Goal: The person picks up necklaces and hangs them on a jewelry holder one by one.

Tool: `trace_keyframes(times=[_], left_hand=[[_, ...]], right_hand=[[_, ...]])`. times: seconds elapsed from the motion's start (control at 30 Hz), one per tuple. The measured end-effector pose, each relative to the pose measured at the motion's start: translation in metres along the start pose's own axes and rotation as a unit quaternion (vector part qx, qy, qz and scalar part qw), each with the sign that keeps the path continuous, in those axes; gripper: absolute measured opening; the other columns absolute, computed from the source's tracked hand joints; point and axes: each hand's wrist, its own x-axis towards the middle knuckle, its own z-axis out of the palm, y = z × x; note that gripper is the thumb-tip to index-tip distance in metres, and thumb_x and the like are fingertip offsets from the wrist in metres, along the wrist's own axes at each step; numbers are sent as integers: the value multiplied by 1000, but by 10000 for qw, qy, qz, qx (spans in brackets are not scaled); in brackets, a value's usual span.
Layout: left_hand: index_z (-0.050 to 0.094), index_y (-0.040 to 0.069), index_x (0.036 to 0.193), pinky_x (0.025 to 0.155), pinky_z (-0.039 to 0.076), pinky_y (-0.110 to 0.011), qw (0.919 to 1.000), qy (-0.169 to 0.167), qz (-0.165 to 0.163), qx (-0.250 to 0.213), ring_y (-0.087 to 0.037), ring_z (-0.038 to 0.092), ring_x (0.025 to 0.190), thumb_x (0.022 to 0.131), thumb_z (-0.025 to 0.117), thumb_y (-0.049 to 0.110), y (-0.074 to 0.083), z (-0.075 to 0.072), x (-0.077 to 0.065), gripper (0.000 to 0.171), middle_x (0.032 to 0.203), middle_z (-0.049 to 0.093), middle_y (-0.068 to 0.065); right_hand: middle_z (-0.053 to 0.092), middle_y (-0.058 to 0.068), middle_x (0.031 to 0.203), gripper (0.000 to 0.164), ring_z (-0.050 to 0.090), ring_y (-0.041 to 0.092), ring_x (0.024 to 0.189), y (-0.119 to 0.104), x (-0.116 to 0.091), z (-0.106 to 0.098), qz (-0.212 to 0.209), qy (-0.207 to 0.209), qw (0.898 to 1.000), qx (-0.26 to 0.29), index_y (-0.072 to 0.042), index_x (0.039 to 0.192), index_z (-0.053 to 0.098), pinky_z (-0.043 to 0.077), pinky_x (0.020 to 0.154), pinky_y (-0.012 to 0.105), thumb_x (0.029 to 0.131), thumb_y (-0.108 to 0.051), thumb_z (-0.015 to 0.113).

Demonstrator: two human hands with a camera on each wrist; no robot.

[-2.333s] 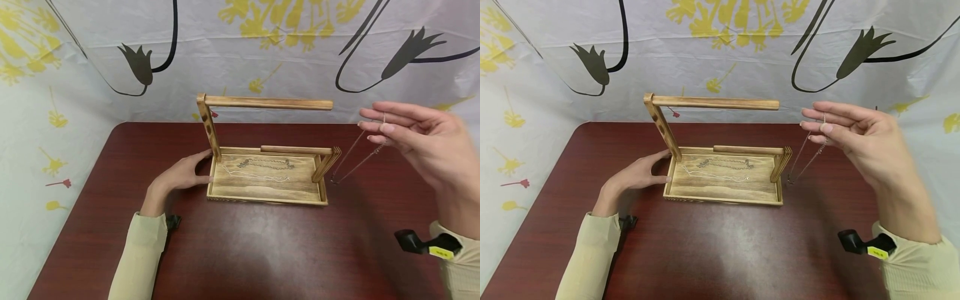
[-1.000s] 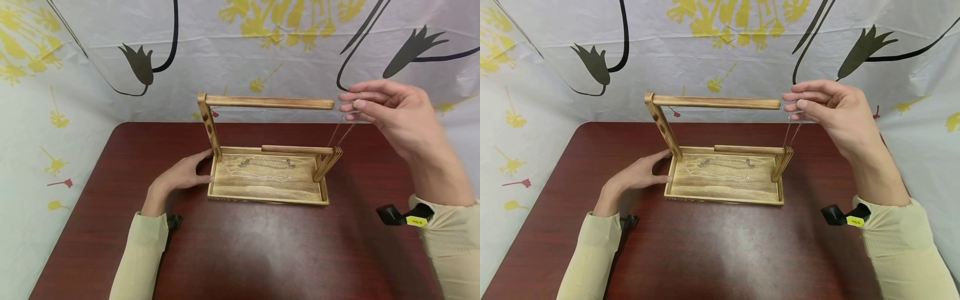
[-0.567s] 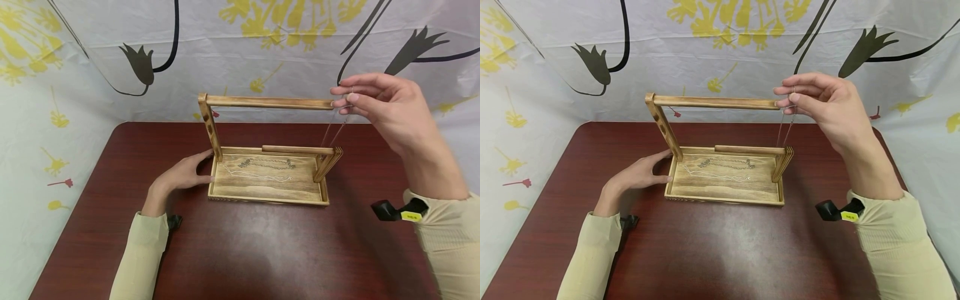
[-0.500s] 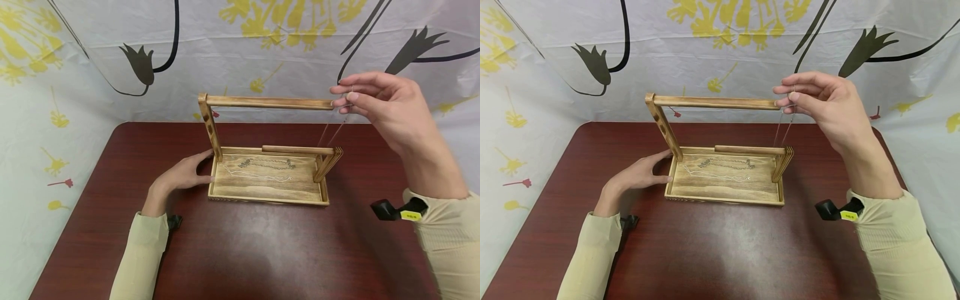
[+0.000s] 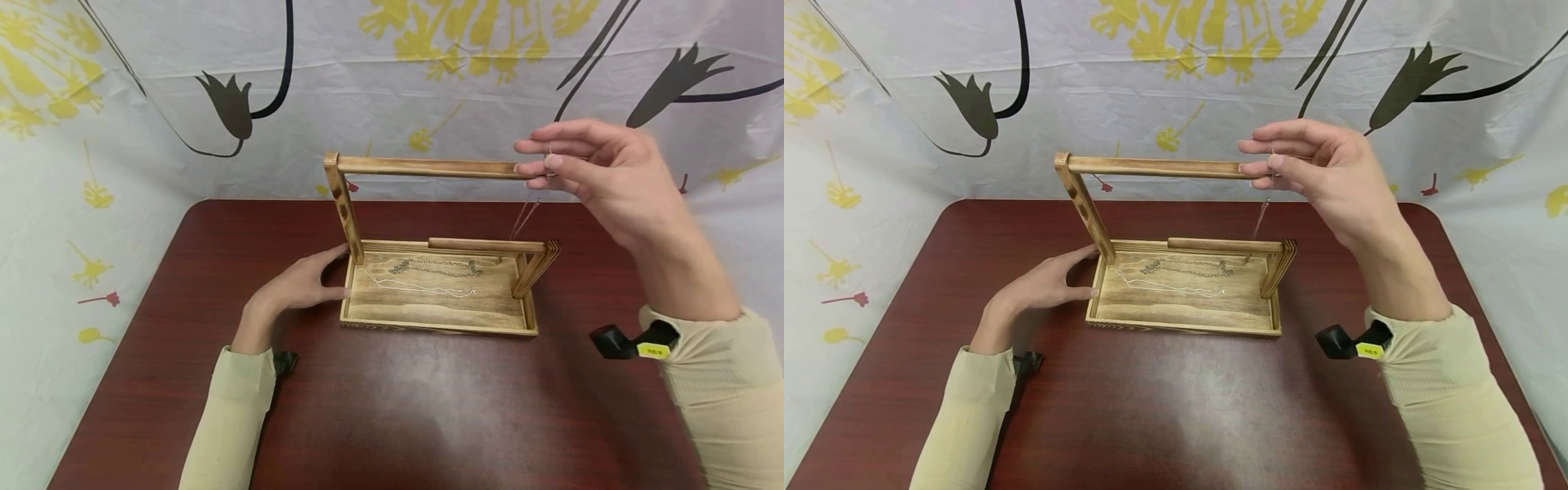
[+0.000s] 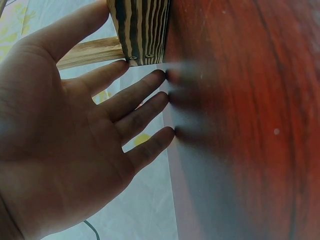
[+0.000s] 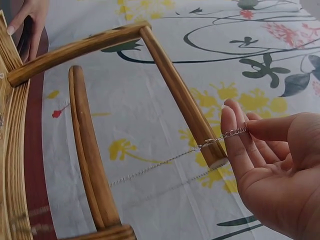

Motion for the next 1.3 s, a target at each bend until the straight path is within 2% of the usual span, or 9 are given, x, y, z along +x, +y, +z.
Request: trace_keyframes(times=[0.2, 0.47, 0.77, 1.3], left_hand=[[23, 18, 160, 117, 25, -48, 10000, -12, -32, -19, -28, 26, 147, 89, 74, 41, 0, 0, 0, 90, 161, 28, -6], [23, 18, 160, 117, 25, -48, 10000, -8, -81, -11, -27, 26, 147, 89, 74, 41, 1, 0, 0, 90, 161, 28, -6], [22, 19, 160, 117, 25, -49, 9999, -39, -94, -18, -28, 26, 147, 90, 73, 41, 1, -1, -1, 90, 161, 28, -6], [24, 19, 160, 117, 25, -49, 10000, -8, -69, -37, -28, 26, 147, 91, 72, 41, -1, 0, -1, 87, 161, 29, -7]], right_hand=[[64, 29, 121, 36, 70, 35, 100, 6, 4, 8, 66, 24, 9997, -221, 19, 129, 53, 57, 85, 38, 94, 13, 56], [65, 28, 121, 34, 70, 34, 102, 10, 9, 16, 163, -74, 9998, -103, 17, 128, 55, 56, 87, 39, 94, 13, 55], [64, 28, 122, 34, 67, 34, 108, 20, 12, 27, 375, -384, 9985, 60, 18, 129, 53, 55, 89, 39, 95, 13, 54], [62, 26, 128, 36, 64, 33, 115, 35, 14, 52, 695, -584, 9959, -60, 13, 131, 54, 50, 95, 40, 95, 11, 57]])
